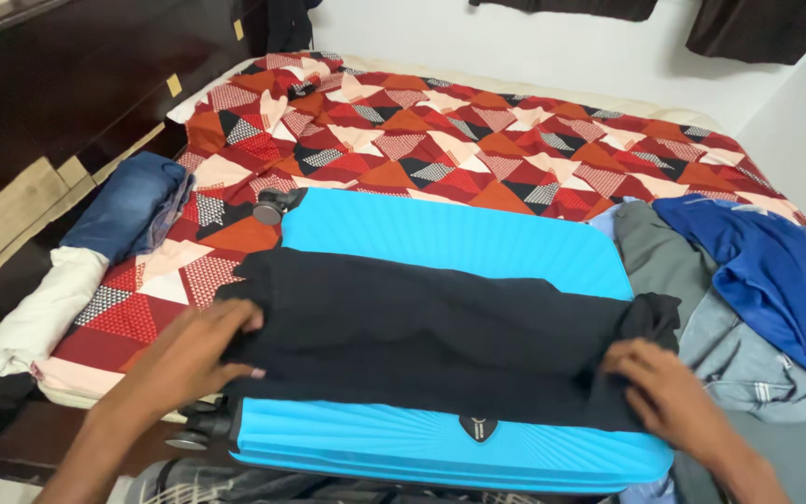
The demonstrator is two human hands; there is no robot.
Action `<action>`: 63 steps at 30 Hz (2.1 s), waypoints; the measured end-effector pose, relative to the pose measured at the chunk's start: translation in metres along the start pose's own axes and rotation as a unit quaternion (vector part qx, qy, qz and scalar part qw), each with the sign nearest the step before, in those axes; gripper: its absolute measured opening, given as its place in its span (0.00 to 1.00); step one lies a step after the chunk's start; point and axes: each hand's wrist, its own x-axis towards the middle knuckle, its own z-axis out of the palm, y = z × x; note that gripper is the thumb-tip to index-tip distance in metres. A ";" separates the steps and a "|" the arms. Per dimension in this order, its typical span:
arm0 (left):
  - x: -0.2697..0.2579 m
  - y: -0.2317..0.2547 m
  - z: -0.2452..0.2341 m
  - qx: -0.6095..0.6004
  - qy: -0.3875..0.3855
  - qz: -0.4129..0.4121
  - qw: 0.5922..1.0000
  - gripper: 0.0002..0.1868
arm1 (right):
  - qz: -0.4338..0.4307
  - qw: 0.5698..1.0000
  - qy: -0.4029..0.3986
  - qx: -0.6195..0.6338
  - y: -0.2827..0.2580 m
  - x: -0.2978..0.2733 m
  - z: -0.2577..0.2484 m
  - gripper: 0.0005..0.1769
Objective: The person buttons a black shirt, spreads it out on top of a blue suitcase, and then folds the sleeves and body of the shirt into a compact shape.
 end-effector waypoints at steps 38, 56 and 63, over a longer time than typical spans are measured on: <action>0.030 0.049 0.044 0.054 0.244 0.016 0.968 0.28 | 0.371 0.909 0.125 -0.145 0.027 -0.015 0.056 0.34; 0.023 -0.078 0.090 -0.134 0.004 -0.315 0.940 0.49 | 0.192 0.929 0.268 0.167 -0.096 0.070 0.018 0.33; 0.019 -0.116 0.104 -0.610 -0.039 -0.308 0.729 0.48 | 0.087 0.547 0.125 0.823 -0.252 0.196 0.089 0.46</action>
